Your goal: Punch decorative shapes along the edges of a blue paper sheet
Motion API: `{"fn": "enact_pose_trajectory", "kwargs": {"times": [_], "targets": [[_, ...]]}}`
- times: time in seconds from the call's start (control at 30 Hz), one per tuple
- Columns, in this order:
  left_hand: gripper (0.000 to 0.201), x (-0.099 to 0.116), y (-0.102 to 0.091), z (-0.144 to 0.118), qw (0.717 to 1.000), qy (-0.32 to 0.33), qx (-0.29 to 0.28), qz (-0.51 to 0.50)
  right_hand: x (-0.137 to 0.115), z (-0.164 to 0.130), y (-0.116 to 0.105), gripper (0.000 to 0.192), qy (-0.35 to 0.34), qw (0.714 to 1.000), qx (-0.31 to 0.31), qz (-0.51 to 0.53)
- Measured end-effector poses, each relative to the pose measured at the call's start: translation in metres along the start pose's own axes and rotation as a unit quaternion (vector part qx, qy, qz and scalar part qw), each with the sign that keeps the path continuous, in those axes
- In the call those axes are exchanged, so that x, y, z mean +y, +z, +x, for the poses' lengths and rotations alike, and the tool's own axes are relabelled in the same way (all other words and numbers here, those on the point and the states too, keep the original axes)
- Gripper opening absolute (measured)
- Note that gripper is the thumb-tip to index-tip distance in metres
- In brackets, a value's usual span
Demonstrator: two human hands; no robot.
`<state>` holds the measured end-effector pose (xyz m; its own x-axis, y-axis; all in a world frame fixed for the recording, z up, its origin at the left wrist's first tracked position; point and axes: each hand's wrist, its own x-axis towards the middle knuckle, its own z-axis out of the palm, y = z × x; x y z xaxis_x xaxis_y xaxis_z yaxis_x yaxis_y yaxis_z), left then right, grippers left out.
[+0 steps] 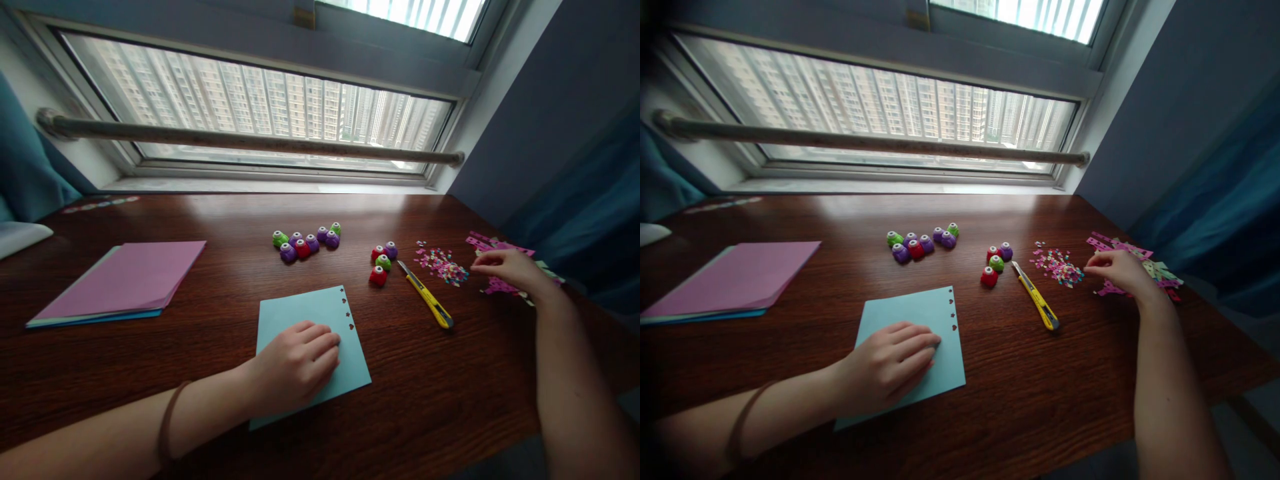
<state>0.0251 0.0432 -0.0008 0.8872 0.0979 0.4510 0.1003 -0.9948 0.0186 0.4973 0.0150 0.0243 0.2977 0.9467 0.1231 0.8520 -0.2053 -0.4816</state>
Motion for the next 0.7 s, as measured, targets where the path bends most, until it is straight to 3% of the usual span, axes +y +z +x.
{"fn": "enact_pose_trajectory", "kwargs": {"times": [0.13, 0.27, 0.57, 0.7], "targets": [[0.017, 0.000, 0.000, 0.000, 1.000, -0.002, 0.000, -0.002, 0.026, -0.010, -0.012, 0.026, 0.038, 0.994, -0.107, 0.010], [0.016, 0.000, 0.000, 0.000, 1.000, -0.004, -0.002, -0.002, 0.033, -0.008, -0.008, 0.022, 0.049, 0.984, -0.169, 0.004], [0.016, 0.001, 0.000, 0.000, 1.000, -0.010, -0.004, -0.003, 0.018, -0.009, -0.008, 0.024, 0.047, 0.976, -0.215, 0.002], [0.018, 0.001, -0.001, 0.000, 1.000, -0.009, -0.006, -0.002, 0.000, -0.010, -0.010, 0.031, 0.021, 0.980, -0.194, 0.029]]}}
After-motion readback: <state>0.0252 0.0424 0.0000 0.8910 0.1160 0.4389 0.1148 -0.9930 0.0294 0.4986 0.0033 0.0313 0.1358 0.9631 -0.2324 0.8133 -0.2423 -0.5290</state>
